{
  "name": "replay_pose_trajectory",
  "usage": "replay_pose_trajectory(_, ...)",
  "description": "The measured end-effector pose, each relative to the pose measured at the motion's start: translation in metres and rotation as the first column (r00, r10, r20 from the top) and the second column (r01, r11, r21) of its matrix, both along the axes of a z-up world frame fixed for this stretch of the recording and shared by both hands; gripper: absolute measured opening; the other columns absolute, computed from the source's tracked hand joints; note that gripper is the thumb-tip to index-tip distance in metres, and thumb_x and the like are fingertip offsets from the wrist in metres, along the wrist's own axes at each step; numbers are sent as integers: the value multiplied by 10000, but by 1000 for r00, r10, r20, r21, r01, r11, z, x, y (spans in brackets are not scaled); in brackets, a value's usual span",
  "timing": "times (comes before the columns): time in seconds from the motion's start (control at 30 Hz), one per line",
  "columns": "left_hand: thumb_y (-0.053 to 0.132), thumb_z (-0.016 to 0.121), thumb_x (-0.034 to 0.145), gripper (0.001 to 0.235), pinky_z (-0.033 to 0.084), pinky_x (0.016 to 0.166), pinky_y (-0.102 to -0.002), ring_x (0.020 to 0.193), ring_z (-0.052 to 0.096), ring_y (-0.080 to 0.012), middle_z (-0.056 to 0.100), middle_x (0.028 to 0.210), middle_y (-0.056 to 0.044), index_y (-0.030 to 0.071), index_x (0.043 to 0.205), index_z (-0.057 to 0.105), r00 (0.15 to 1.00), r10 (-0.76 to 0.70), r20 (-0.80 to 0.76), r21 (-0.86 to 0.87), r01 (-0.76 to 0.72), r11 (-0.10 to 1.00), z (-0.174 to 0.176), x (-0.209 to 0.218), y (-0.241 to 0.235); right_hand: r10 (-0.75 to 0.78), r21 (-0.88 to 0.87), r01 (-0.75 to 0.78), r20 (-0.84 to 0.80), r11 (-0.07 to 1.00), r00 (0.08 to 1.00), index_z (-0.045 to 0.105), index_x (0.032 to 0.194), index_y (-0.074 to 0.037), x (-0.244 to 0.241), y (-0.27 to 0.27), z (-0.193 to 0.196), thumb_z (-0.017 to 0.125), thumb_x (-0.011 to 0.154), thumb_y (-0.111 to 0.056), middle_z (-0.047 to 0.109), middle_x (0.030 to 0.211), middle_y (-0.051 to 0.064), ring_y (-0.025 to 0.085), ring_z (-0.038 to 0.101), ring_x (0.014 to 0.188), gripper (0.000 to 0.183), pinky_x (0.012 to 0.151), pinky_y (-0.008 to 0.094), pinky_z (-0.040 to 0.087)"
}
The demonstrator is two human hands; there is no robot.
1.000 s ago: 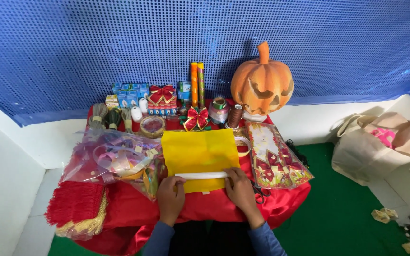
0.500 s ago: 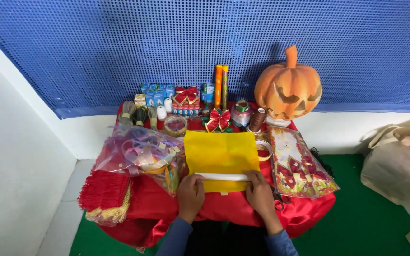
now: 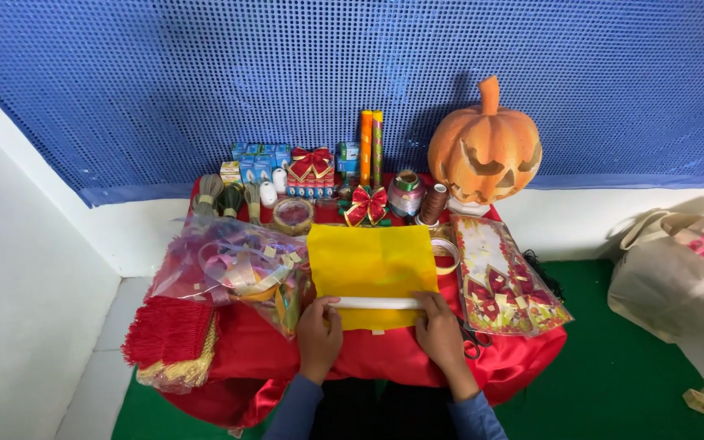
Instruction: The person wraps a cylindrical object with green and yellow decorative paper, securing it with tape. They then place the wrapped item on the table and begin wrapping a second cylindrical object with yellow paper.
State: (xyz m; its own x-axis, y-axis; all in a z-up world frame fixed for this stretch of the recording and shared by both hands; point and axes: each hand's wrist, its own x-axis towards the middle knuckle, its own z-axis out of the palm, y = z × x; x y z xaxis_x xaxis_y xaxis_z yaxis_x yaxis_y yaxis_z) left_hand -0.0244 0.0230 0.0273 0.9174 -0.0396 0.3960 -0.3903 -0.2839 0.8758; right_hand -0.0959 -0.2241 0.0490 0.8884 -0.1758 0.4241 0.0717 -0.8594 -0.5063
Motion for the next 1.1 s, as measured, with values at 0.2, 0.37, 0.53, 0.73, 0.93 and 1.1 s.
replay_pose_trajectory(0.2, 180, 527, 983, 228, 547, 774, -407, 935, 707, -300, 752, 1016, -119, 97, 1101, 704, 1000, -8, 18, -31, 9, 999, 4, -2, 0, -3, 4, 3, 3, 1000, 1000, 654, 1306, -90, 0, 1, 1, 534, 842, 4, 618, 1327, 143, 391, 665, 1078, 489, 931, 485, 565)
replay_pose_trajectory(0.37, 216, 500, 1014, 287, 544, 794, -376, 906, 710, -246, 725, 959, -97, 102, 1248, 621, 997, -9, -74, -170, -3, 985, -6, -2, -1, -16, 23, 16, 11, 1000, 1000, 646, 1237, -70, 2, 0, -2, 539, 822, 22, 631, 1309, 142, 382, 675, 1060, 438, 913, 474, 571)
replay_pose_trajectory(0.53, 250, 380, 1103, 304, 602, 796, -363, 825, 704, -217, 738, 892, -122, 69, 1239, 583, 982, 143, 120, -555, -53, 830, -28, 4, -4, -2, 90, -2, 45, 996, 999, 636, 1199, -83, 2, -4, -5, 516, 801, 87, 614, 1316, 134, 391, 651, 1125, 449, 930, 474, 546)
replay_pose_trajectory(0.73, 308, 335, 1114, 358, 507, 1012, -407, 1051, 665, -238, 688, 1075, -122, 55, 1321, 482, 967, 115, 226, -505, 15, 863, -27, 8, 3, 18, 131, -26, 61, 991, 998, 634, 1134, -73, 5, -7, -3, 503, 839, 105, 632, 1230, 122, 364, 660, 1053, 369, 877, 453, 554)
replay_pose_trajectory(0.93, 475, 295, 1076, 532, 499, 1030, -440, 1281, 594, -302, 600, 1357, -136, 73, 1274, 580, 986, 149, 68, -250, -128, 960, -2, 10, 28, -4, 120, 4, -2, 993, 1000, 624, 1123, -99, 5, -6, -4, 513, 844, 84, 652, 1236, 106, 377, 681, 996, 351, 869, 480, 554)
replay_pose_trajectory(1.1, 393, 369, 1029, 547, 461, 1097, -427, 1359, 553, -324, 559, 1503, -142, 71, 1457, 481, 980, 83, -179, 142, -58, 988, 31, 6, 54, -39, 110, 43, -40, 993, 998, 616, 1121, -118, 6, -7, -7, 517, 859, 67, 661, 1235, 94, 383, 679, 971, 335, 805, 485, 541)
